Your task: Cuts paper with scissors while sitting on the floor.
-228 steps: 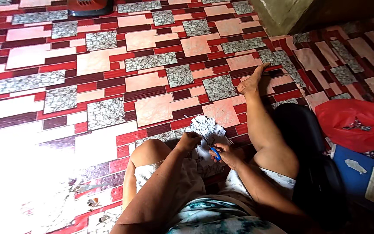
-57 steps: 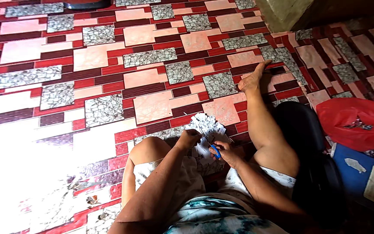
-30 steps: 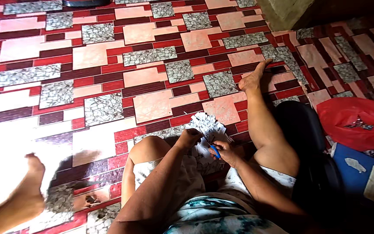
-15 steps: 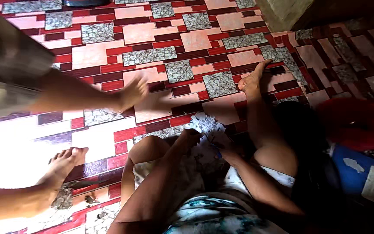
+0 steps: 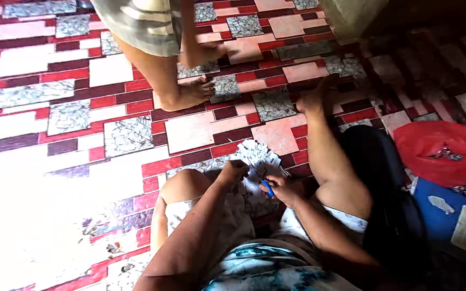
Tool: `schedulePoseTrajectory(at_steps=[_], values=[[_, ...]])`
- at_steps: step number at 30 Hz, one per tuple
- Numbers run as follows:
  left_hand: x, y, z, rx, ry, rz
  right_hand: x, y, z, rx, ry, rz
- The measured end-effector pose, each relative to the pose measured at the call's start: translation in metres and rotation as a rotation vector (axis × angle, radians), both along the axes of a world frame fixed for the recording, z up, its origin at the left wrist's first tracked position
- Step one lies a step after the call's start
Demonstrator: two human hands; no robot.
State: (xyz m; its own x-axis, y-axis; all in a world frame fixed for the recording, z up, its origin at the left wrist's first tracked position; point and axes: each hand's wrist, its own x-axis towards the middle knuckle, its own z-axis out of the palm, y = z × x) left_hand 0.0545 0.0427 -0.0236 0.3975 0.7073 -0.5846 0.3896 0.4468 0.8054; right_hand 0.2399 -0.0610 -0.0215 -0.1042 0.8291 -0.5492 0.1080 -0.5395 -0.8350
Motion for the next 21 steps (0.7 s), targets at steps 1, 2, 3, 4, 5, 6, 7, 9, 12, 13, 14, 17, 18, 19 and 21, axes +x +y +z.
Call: schedulePoseTrajectory(at_steps=[1,2,3,4,5,6,7,9,12,13,14,17,18,19,21], values=[[0.0002,-0.0002,0.0,0.002,0.001,-0.004,-0.0002,0.0,-0.0003,0.013,0.004,-0.005],[0.0002,-0.0006,0.0,0.003,0.001,-0.01,-0.0003,0.0,-0.0006,0.023,0.008,-0.012],[0.0002,-0.0009,0.0,0.001,0.001,-0.016,-0.0003,0.0001,-0.0009,0.027,0.01,-0.018],[0.0003,-0.001,-0.0002,-0.002,0.003,-0.021,-0.0001,0.0001,-0.0012,0.03,0.01,-0.02],[0.0007,-0.0013,0.0,-0.006,0.004,-0.02,0.0,0.0002,-0.0015,0.031,0.008,-0.02],[0.001,-0.0014,0.0003,-0.007,0.008,-0.019,0.0,0.0004,-0.0017,0.03,0.008,-0.019],[0.0013,-0.0015,0.0005,-0.007,0.01,-0.017,0.0001,0.0006,-0.0018,0.028,0.008,-0.017],[0.0014,-0.0013,0.0011,-0.007,0.017,-0.014,0.0002,0.0007,-0.0024,0.023,0.012,-0.014],[0.0009,-0.0009,0.0,-0.01,0.024,-0.009,0.0009,0.0005,-0.003,0.016,0.011,0.003],[0.0006,-0.0008,-0.0006,-0.01,0.024,-0.008,0.001,0.0005,-0.003,0.017,0.011,0.008],[0.0006,-0.0006,-0.0007,-0.012,0.024,-0.007,0.001,0.0006,-0.0026,0.016,0.011,0.01],[0.0012,-0.0007,0.0006,-0.015,0.025,-0.013,0.0004,0.0009,-0.0022,0.019,0.013,-0.014],[0.0013,-0.0007,0.0002,-0.014,0.025,-0.016,0.0002,0.0008,-0.0025,0.026,0.019,-0.03],[0.0014,-0.0007,0.0001,-0.011,0.024,-0.016,-0.0001,0.0006,-0.0027,0.038,0.025,-0.049],[0.0016,-0.0008,0.0008,-0.008,0.02,-0.016,-0.0002,0.0004,-0.0027,0.061,0.022,-0.069]])
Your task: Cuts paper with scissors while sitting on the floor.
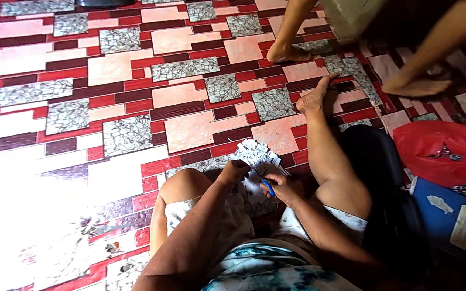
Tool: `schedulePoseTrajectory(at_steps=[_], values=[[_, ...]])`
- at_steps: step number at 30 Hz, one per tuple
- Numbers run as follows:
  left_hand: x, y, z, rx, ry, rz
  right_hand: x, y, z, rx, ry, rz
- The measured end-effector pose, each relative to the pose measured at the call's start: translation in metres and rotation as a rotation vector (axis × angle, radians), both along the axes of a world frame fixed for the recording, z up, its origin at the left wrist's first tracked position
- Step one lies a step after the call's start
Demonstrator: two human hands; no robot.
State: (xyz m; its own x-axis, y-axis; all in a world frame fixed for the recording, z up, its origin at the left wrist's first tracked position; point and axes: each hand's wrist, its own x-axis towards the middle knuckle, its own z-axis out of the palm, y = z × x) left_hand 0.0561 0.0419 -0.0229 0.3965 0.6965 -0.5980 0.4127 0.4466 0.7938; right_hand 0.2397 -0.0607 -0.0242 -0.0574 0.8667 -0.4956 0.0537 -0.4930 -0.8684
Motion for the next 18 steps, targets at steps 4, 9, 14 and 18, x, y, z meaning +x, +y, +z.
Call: schedulePoseTrajectory(at_steps=[4,9,14,18], values=[[0.0002,0.0001,-0.0004,0.004,-0.005,0.008,0.0015,0.0007,0.0008,-0.014,0.01,-0.02],[0.0003,-0.0007,0.0011,0.002,-0.034,0.044,0.0016,0.0004,0.0026,-0.095,0.025,0.064],[0.001,-0.0008,0.001,-0.005,-0.029,0.041,0.001,0.0008,0.0015,-0.053,0.036,0.051],[0.0012,-0.0007,0.0008,-0.006,-0.032,0.027,0.0015,0.0009,0.0013,-0.054,0.035,0.053]])
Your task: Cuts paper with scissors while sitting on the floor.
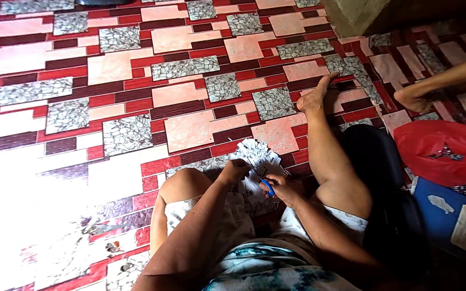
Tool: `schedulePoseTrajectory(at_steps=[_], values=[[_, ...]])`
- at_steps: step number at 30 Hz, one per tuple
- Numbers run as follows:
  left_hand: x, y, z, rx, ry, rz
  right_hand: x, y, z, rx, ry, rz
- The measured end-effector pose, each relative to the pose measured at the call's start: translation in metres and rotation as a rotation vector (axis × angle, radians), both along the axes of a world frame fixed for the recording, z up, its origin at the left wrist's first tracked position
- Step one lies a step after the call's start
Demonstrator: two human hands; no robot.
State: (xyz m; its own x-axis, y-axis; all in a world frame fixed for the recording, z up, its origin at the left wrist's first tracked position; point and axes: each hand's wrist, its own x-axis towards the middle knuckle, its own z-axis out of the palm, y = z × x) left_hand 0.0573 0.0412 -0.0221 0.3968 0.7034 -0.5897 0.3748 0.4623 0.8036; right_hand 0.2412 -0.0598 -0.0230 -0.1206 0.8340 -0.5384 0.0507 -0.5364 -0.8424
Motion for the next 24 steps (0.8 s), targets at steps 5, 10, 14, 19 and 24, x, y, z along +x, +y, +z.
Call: schedulePoseTrajectory(at_steps=[5,10,14,19,24], values=[[-0.0006,-0.0003,-0.0006,0.014,-0.015,-0.017,-0.0008,0.0,-0.0002,0.011,-0.019,0.007],[-0.0003,0.0,0.0001,-0.001,-0.014,-0.006,-0.0007,-0.0006,-0.0002,0.031,0.006,-0.009],[-0.0005,-0.0001,0.0016,0.002,-0.016,-0.003,-0.0005,-0.0005,-0.0023,0.053,-0.003,-0.02],[-0.0024,0.001,0.0016,-0.01,-0.012,-0.027,0.0013,-0.0005,0.0009,0.057,-0.03,-0.034],[-0.0042,0.0012,0.002,-0.016,0.0,-0.015,0.0015,0.0,-0.0005,0.05,-0.021,-0.06]])
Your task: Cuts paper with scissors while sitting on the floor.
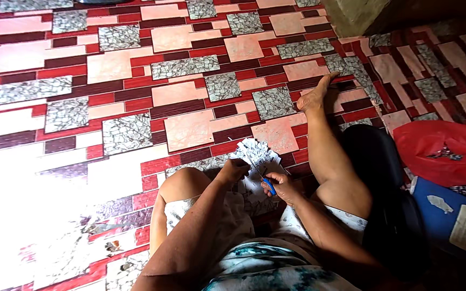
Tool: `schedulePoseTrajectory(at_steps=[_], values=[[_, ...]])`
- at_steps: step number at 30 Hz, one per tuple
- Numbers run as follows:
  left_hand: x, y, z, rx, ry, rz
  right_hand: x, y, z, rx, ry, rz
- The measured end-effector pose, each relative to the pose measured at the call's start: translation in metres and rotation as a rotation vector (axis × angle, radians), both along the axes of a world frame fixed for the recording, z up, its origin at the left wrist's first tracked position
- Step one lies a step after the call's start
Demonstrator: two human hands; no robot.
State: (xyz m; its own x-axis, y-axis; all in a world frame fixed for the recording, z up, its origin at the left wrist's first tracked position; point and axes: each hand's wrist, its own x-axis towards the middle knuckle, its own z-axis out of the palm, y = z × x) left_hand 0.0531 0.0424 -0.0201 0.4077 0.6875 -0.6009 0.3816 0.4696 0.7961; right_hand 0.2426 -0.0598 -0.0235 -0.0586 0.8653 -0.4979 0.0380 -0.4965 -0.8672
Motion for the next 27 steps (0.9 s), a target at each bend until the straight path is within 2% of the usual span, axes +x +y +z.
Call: schedulePoseTrajectory(at_steps=[5,8,27], values=[[0.0012,0.0,-0.0001,0.008,-0.012,0.036,0.0003,-0.0011,0.0006,-0.068,0.039,0.08],[0.0016,-0.0007,-0.0006,0.004,-0.01,0.028,-0.0008,-0.0025,-0.0004,-0.037,0.008,0.125],[0.0008,-0.0009,0.0001,-0.031,-0.029,0.007,0.001,-0.0013,-0.0011,-0.002,-0.003,0.082]])
